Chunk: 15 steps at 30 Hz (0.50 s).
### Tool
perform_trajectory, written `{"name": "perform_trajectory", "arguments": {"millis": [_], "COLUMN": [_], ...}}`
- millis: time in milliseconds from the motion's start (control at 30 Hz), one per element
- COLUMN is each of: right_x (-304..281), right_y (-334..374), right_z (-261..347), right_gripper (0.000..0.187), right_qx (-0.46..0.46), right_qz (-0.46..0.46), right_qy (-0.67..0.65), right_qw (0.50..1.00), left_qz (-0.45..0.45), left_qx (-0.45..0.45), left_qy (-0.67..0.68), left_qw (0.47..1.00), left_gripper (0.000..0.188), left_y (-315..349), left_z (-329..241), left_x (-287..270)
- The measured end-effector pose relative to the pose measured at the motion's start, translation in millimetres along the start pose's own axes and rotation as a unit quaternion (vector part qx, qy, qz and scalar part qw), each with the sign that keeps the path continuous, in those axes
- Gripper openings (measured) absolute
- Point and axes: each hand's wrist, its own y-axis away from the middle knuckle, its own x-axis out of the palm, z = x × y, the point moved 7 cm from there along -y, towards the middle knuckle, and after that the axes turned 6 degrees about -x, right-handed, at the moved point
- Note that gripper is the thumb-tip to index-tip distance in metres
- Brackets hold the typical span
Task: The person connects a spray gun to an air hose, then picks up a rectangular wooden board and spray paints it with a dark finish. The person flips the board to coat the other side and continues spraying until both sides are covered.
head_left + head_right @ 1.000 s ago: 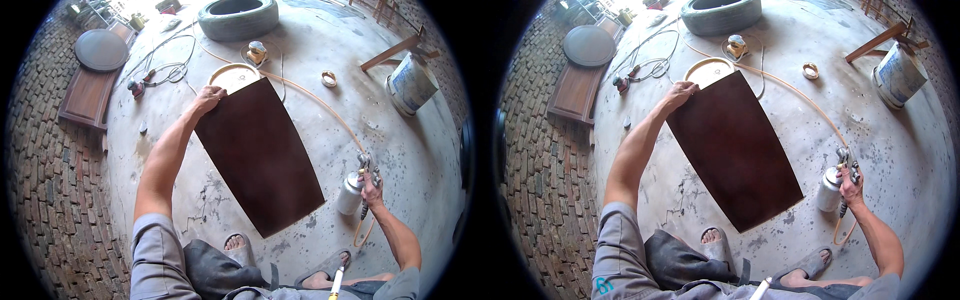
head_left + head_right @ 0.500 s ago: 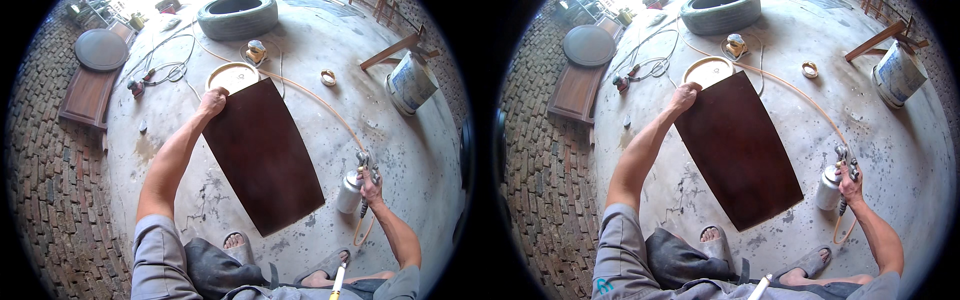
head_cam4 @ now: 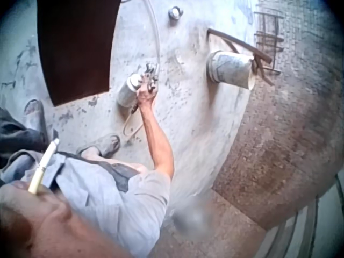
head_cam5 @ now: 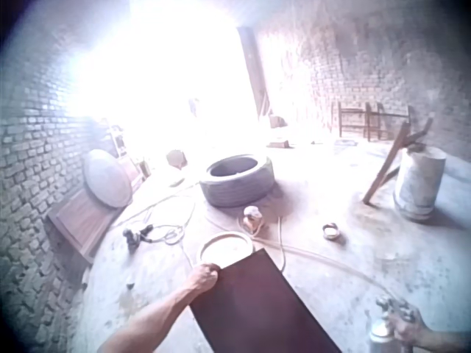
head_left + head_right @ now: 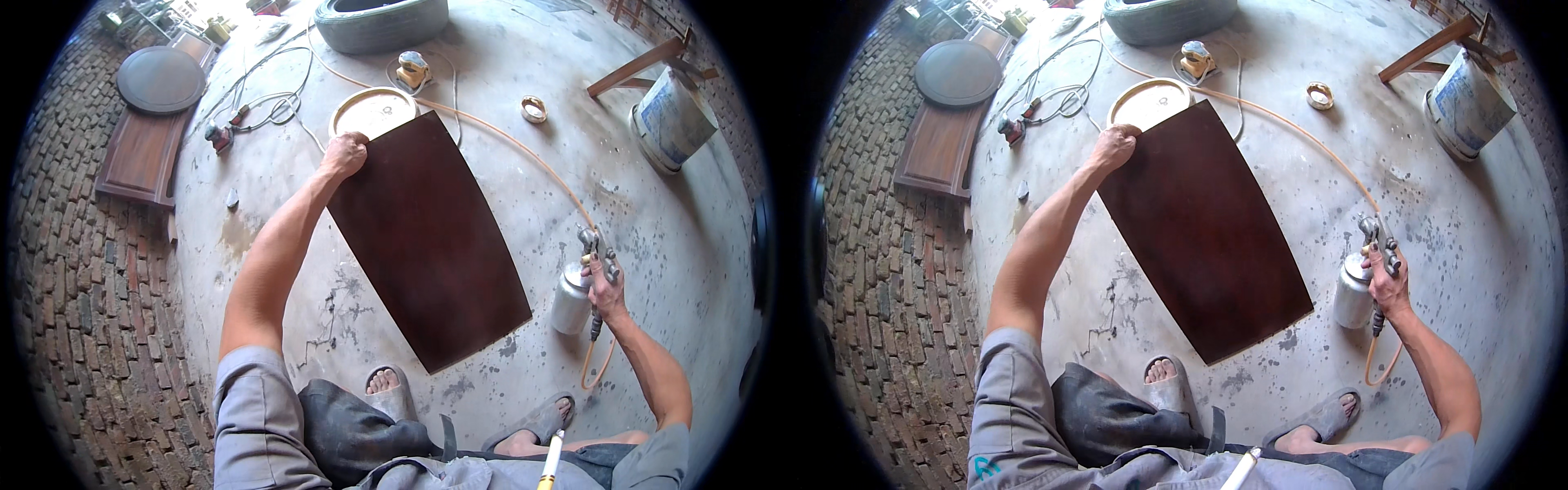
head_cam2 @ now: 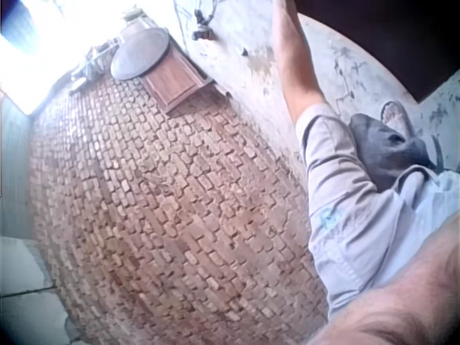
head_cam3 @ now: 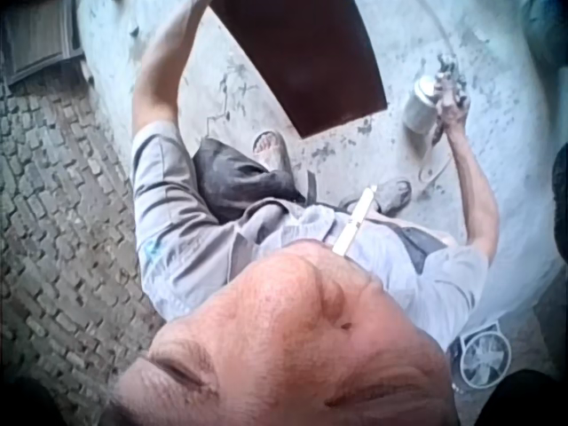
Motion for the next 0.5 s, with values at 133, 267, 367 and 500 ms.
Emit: {"name": "perform_trajectory", "arguments": {"millis": [133, 267, 367, 500], "right_x": [-0.4, -0.1, -3.7, 0.0], "right_y": [-0.9, -3.4, -4.7, -4.7], "right_z": [-3.7, -3.6, -8.4, -4.8], "right_gripper": [0.043, 0.043, 0.043, 0.043], "right_qx": [0.003, 0.003, -0.002, -0.009], "right_qz": [0.006, 0.011, 0.01, 0.015], "right_qy": [-0.005, -0.014, -0.009, -0.009], "right_qw": [1.0, 1.0, 1.0, 1.0], "left_qz": [-0.006, 0.015, 0.024, -0.002], "left_qx": [0.009, -0.004, -0.001, 0.014], "left_qy": [0.019, -0.006, 0.0, 0.007], "left_qw": [1.0, 1.0, 1.0, 1.0], "left_gripper": [0.039, 0.038, 0.036, 0.035], "left_y": [-1.5, -1.7, -0.3, -3.4], "left_z": [3.0, 2.8, -6.4, -7.1], "left_x": [-1.2, 1.2, 4.4, 7.3]}}
